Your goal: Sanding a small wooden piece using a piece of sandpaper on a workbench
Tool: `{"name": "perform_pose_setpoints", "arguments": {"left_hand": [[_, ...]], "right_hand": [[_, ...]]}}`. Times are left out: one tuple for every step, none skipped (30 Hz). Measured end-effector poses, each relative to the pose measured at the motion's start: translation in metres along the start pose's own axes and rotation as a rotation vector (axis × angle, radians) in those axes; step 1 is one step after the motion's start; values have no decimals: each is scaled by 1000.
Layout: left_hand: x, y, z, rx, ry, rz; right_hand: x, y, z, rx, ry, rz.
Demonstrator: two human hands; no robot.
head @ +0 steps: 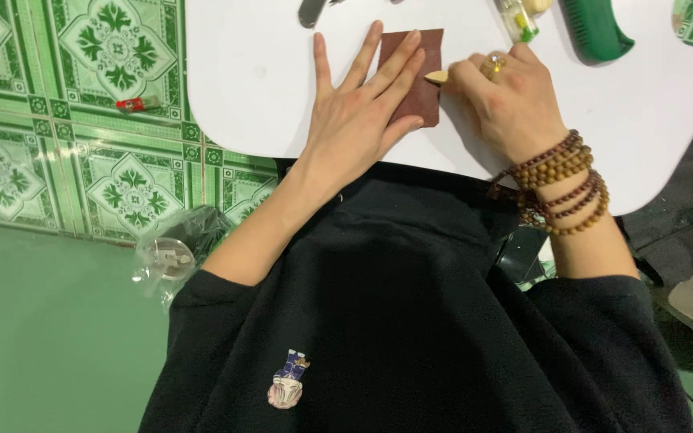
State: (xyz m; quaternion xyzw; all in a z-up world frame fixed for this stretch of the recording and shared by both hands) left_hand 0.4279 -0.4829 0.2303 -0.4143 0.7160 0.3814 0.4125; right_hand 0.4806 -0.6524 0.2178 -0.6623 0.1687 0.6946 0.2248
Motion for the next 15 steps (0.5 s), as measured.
{"name": "perform_pose_setpoints", "arguments": {"left_hand": [[0, -1, 2, -8, 1, 2], [1, 0, 1, 8, -10, -20], [0, 1, -1, 23, -21, -43], [2, 0, -1, 30, -27, -55], [3, -1, -1, 26, -27, -59], [5, 2, -1, 7, -24, -56], [4, 1, 1, -1, -27, -62], [6, 0, 1, 7, -24, -41], [7, -2, 1, 16, -21, -21], [6, -2, 0, 21, -29, -30], [7, -3, 1, 13, -33, 5], [11, -2, 1, 3, -33, 46], [9, -6, 3, 6, -38, 44], [9, -3, 2, 10, -44, 42], [10, -1, 2, 14, -51, 40]], "right_hand": [[0, -1, 0, -6, -5, 0], [1, 2, 2, -18, -57, 24], [1, 6, 5, -30, -109, 47], [3, 13, 6, -29, -96, 39], [8, 21, 7, -12, -116, 102], [16, 27, 10, -6, -148, 169], [13, 25, 12, -15, -146, 166], [7, 26, 14, -18, -203, 106], [0, 27, 16, -21, -260, 47], [5, 26, 11, -20, -251, 37], [11, 25, 3, 1, -261, 48], [19, 26, -2, 24, -278, 63], [18, 16, -13, 26, -276, 59], [14, 10, -18, 12, -261, -16], [12, 5, -23, -1, -245, -90]]}}
Point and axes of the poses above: each hand's wrist, its own y-axis away from the middle knuckle, its own x-axis out of the palm, z = x × y, the point moved 6 cm from there along -y, towards the middle knuckle, and after that the axes turned 2 degrees about z, right-handed, at the moved point
